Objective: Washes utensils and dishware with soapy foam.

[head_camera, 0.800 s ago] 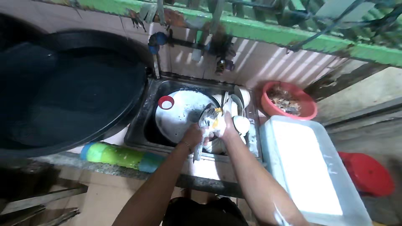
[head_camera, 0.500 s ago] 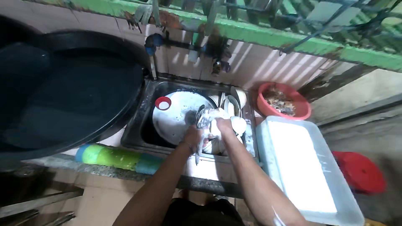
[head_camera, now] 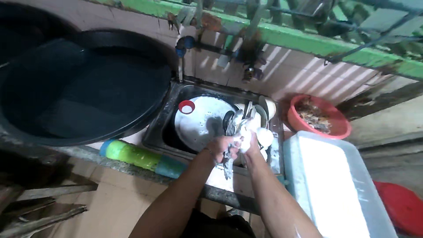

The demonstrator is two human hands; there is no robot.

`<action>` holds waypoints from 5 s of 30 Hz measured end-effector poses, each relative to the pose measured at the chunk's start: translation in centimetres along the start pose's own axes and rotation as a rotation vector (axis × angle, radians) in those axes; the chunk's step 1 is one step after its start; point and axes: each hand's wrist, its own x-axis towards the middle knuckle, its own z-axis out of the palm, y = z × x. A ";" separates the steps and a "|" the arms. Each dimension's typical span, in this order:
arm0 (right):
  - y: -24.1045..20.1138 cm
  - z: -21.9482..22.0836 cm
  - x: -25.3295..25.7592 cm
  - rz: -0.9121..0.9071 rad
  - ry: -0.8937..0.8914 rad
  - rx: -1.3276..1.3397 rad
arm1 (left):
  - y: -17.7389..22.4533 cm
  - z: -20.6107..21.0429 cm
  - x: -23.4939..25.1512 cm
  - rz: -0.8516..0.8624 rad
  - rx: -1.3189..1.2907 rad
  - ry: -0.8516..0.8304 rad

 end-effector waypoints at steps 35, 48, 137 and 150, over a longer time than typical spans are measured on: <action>-3.4 4.5 -3.4 -0.090 0.210 -0.610 | 0.6 -0.1 0.5 0.336 1.094 0.516; -1.6 4.7 -5.5 0.042 0.183 -0.810 | -0.7 -1.9 2.0 0.334 0.997 0.579; -3.2 2.8 -1.2 0.099 0.115 -0.321 | -0.8 -4.6 2.3 0.322 0.915 0.346; -2.2 2.5 -0.2 0.157 -0.011 0.179 | 0.5 -2.3 0.6 0.160 0.685 0.310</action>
